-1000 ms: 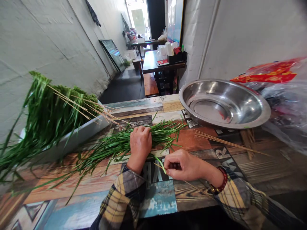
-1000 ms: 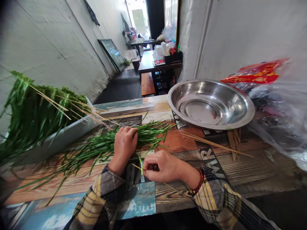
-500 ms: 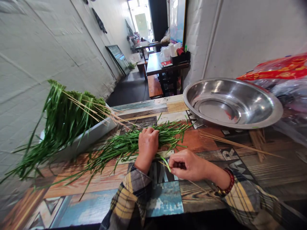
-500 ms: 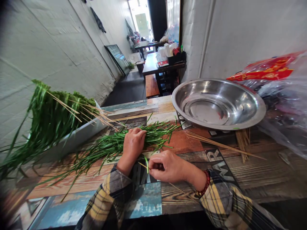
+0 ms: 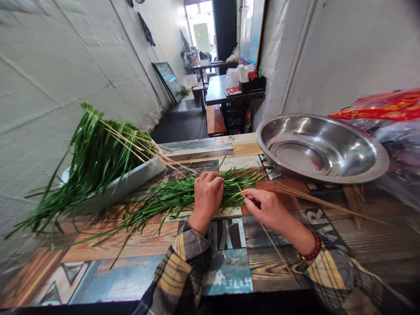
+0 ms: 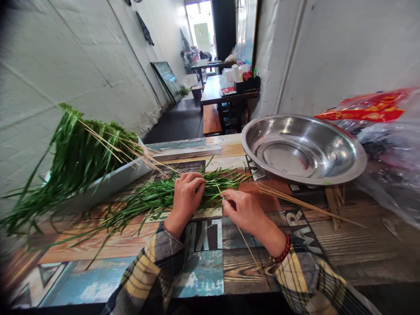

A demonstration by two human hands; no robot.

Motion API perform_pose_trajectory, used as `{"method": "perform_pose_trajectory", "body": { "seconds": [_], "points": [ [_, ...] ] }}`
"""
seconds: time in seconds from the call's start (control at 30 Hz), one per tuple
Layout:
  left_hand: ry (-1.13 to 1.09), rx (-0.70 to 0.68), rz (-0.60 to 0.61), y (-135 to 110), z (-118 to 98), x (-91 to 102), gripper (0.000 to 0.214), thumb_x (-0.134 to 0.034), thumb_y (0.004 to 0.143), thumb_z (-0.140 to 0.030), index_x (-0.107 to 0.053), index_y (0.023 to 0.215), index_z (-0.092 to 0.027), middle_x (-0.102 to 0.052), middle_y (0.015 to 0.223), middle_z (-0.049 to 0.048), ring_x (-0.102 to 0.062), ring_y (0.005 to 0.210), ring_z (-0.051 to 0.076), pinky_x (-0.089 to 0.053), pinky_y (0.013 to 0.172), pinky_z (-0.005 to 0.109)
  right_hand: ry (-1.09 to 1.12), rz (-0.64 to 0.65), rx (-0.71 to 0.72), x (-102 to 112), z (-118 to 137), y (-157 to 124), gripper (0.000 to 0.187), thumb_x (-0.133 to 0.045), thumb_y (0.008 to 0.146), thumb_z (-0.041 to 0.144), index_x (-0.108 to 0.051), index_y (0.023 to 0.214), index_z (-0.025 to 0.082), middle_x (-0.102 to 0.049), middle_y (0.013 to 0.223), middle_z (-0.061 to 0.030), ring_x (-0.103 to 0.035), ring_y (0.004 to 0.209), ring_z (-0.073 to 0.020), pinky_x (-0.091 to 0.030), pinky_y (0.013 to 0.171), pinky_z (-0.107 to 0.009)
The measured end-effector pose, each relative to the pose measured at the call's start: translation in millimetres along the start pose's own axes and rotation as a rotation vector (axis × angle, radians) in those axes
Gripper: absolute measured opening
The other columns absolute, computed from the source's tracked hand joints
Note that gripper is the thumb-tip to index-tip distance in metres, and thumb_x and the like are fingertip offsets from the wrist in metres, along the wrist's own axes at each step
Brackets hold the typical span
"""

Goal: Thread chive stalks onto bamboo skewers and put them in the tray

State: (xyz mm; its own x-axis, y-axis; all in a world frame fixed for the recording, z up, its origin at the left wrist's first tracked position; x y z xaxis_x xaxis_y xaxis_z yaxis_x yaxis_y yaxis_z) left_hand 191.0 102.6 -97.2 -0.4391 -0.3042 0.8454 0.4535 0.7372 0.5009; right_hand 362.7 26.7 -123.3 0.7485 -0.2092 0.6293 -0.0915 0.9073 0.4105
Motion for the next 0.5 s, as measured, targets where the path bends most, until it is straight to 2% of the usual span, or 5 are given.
{"method": "perform_pose_trajectory", "body": {
  "seconds": [0.13, 0.23, 0.4, 0.5],
  "points": [
    [-0.209, -0.006, -0.006, -1, -4, -1.7, 0.012, -0.054, 0.088, -0.018, -0.065, 0.081, -0.02, -0.07, 0.1, 0.0039, -0.057, 0.101, 0.02, -0.038, 0.085, 0.035, -0.022, -0.071, -0.02, 1, -1, 1, 0.022, -0.049, 0.085, 0.018, -0.067, 0.099, 0.018, -0.071, 0.079, -0.0052, -0.065, 0.069, -0.0178, -0.049, 0.068, -0.029],
    [-0.316, 0.028, 0.038, -3, -7, -5.8, 0.009, -0.056, 0.085, -0.016, -0.064, 0.084, -0.019, -0.07, 0.092, 0.0031, -0.061, 0.091, 0.019, -0.04, 0.082, 0.033, 0.007, -0.099, -0.06, 3, 0, 3, 0.022, -0.049, 0.085, 0.019, -0.066, 0.098, 0.018, -0.068, 0.07, -0.0032, -0.062, 0.062, -0.0164, -0.048, 0.064, -0.028],
    [-0.564, 0.072, 0.055, -2, -10, -9.7, 0.016, -0.054, 0.086, -0.016, -0.069, 0.089, -0.019, -0.069, 0.084, 0.0044, -0.063, 0.082, 0.016, -0.045, 0.076, 0.028, 0.217, 0.02, -0.171, 2, 1, 3, 0.022, -0.047, 0.085, 0.021, -0.064, 0.098, 0.016, -0.06, 0.056, 0.0027, -0.052, 0.046, -0.0116, -0.042, 0.049, -0.023],
    [-0.686, 0.084, 0.071, -1, -13, -8.1, 0.016, -0.055, 0.085, -0.017, -0.071, 0.087, -0.017, -0.068, 0.081, 0.0052, -0.063, 0.078, 0.016, -0.046, 0.073, 0.027, 0.271, 0.042, -0.206, 0, -1, 3, 0.024, -0.046, 0.084, 0.02, -0.062, 0.102, 0.014, -0.056, 0.055, 0.0047, -0.048, 0.043, -0.01, -0.04, 0.047, -0.022]
  ]
}}
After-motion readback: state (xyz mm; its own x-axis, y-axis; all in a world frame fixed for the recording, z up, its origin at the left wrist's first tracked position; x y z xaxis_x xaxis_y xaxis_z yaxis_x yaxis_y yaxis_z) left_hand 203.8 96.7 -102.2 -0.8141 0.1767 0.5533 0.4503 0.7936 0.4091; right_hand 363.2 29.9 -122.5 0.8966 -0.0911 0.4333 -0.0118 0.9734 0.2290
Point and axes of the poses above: each hand's wrist, its own y-axis towards the middle knuckle, its own x-axis out of the back of the hand, z = x × y, the point moved 2 cm from there along y, towards the middle knuckle
